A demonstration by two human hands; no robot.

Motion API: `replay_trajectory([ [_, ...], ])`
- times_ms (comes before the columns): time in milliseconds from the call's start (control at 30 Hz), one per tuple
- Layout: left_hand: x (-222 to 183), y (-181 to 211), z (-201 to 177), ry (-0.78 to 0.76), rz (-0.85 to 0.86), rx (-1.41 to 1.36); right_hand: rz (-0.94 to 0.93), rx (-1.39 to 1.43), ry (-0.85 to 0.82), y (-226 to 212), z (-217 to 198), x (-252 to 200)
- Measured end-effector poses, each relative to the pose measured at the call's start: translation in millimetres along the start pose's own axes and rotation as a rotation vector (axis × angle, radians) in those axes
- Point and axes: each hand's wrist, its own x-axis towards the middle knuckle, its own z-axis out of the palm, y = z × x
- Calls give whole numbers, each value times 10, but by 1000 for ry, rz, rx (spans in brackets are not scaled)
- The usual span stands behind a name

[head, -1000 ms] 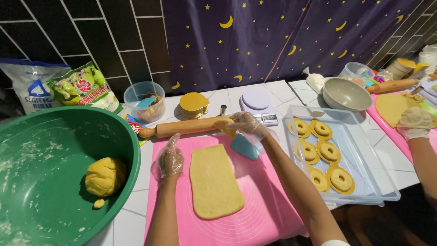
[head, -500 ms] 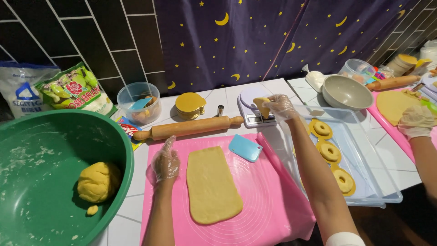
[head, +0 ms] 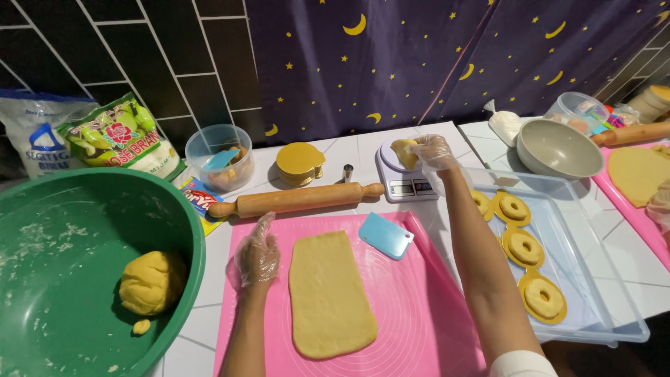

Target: Rolling out dough on a silicone mat and using a circular cutter to create donut shapes.

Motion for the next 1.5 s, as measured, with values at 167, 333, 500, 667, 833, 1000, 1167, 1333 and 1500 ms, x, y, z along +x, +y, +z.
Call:
replay_trajectory([
  [167, -62, 132, -144, 12, -1, -11, -120, -406, 147, 274, -124, 235],
  [333, -27, 70, -104, -9, 1, -11, -121, 56, 305, 512, -390, 347],
  [500, -4, 26, -49, -25, 9, -11, -67, 675, 435, 317, -393, -321],
  [667, 9, 30, -69, -28, 19, -30, -111, 1082, 229, 200, -183, -792],
  [833, -76, 131, -219, -46, 18, 11, 0, 922, 448, -949, 265, -1799],
  [1000, -94, 145, -232, -45, 20, -21, -24, 1403, 338, -1117, 359, -2151],
  [1167, -13, 52, -93, -50, 30, 2, -16, 1085, 15, -851, 496, -2169],
  [1333, -36, 72, -136, -58, 20, -4, 61, -351, -259, -1020, 588, -2317],
  [1500, -1, 35, -69, -43, 25, 9, -21, -1041, -326, -1289, 640, -2582],
])
